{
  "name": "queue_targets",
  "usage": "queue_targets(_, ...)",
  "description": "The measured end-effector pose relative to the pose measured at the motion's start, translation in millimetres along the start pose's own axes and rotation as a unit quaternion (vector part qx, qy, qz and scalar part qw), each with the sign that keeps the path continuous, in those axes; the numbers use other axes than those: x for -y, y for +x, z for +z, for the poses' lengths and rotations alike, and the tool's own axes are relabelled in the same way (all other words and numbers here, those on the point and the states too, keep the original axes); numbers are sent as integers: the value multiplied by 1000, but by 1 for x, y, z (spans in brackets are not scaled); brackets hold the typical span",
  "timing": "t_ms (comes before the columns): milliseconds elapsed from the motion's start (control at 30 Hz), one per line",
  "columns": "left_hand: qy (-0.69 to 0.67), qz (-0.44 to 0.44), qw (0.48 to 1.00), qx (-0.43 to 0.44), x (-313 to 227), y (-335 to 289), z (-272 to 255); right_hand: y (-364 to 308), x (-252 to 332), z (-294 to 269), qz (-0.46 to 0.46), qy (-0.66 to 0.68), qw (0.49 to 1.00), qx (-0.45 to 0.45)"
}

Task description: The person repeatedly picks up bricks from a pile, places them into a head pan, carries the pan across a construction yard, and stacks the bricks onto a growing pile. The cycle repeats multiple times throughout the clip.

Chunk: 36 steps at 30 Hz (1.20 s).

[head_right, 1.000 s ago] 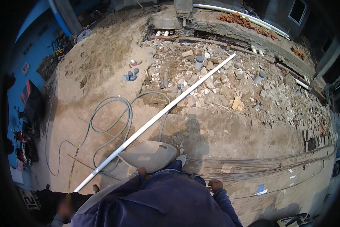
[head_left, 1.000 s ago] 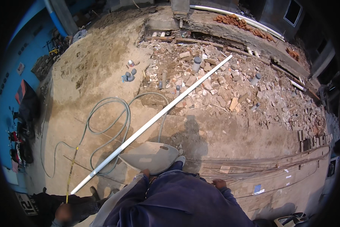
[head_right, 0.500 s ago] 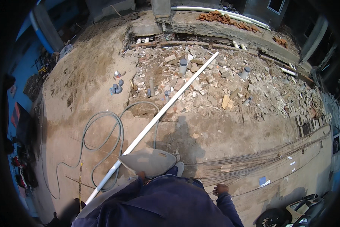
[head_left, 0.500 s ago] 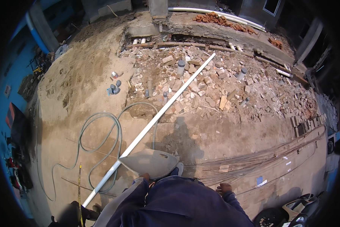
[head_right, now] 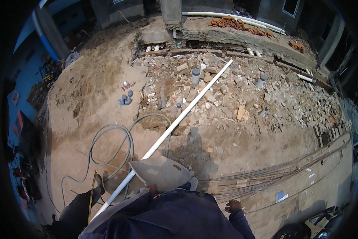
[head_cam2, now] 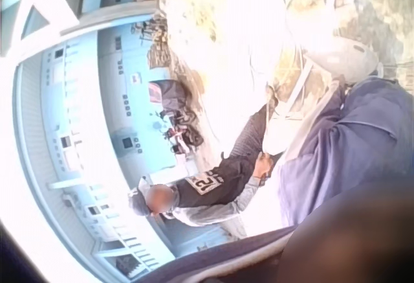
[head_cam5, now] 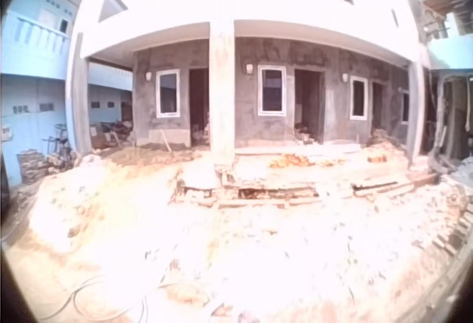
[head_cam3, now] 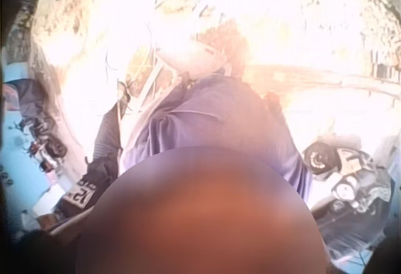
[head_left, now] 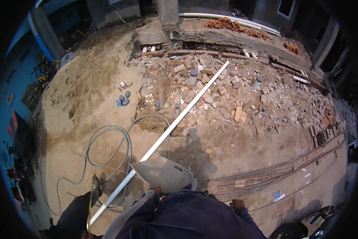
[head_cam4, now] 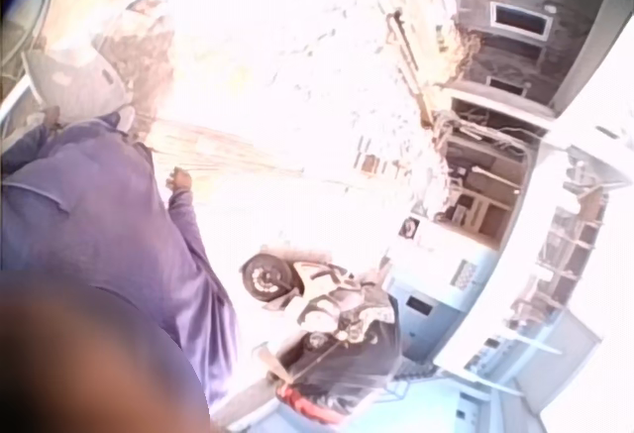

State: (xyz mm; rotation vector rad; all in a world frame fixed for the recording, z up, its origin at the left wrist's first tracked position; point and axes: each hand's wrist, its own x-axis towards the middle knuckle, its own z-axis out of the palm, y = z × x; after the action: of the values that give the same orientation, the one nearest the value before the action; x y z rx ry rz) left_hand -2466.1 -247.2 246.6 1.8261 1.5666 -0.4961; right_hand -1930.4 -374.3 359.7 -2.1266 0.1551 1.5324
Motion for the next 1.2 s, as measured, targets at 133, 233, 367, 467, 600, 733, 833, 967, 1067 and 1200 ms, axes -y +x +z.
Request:
queue_targets(133, 3, 11, 1000, 4, -7, -7, -7, 4, 11, 6, -29, -10, 1000, 3)
queue_targets(233, -13, 7, 1000, 21, -11, -8, -11, 5, 20, 10, -52, -11, 999, 4)
queue_targets(367, -72, -3, 997, 12, -3, -1, 3, 4, 29, 14, -75, -22, 997, 10)
queue_targets(467, -72, 27, 997, -23, 8, 8, 23, 2, 30, 13, -63, -20, 998, 6)
queue_targets(600, -407, -158, 899, 26, 6, 23, 33, -2, 22, 8, -44, -5, 999, -20)
queue_targets(733, -663, -318, 663, 138, -16, 28, 7, -6, 4, -1, -43, 24, 998, -24)
queue_targets(833, -647, -300, 687, 139, -34, 26, -24, -5, -15, -10, -51, 59, 996, -38)
queue_targets(967, -614, -273, 725, 153, -57, 27, -50, -4, -44, -24, -59, 53, 994, -70)
queue_targets(1067, -600, -254, 742, 158, -73, 39, -60, -3, -63, -38, -16, 172, 981, -84)
queue_targets(1200, -600, -232, 748, 164, -101, 62, -70, 9, -90, -65, -85, -48, 993, -73)
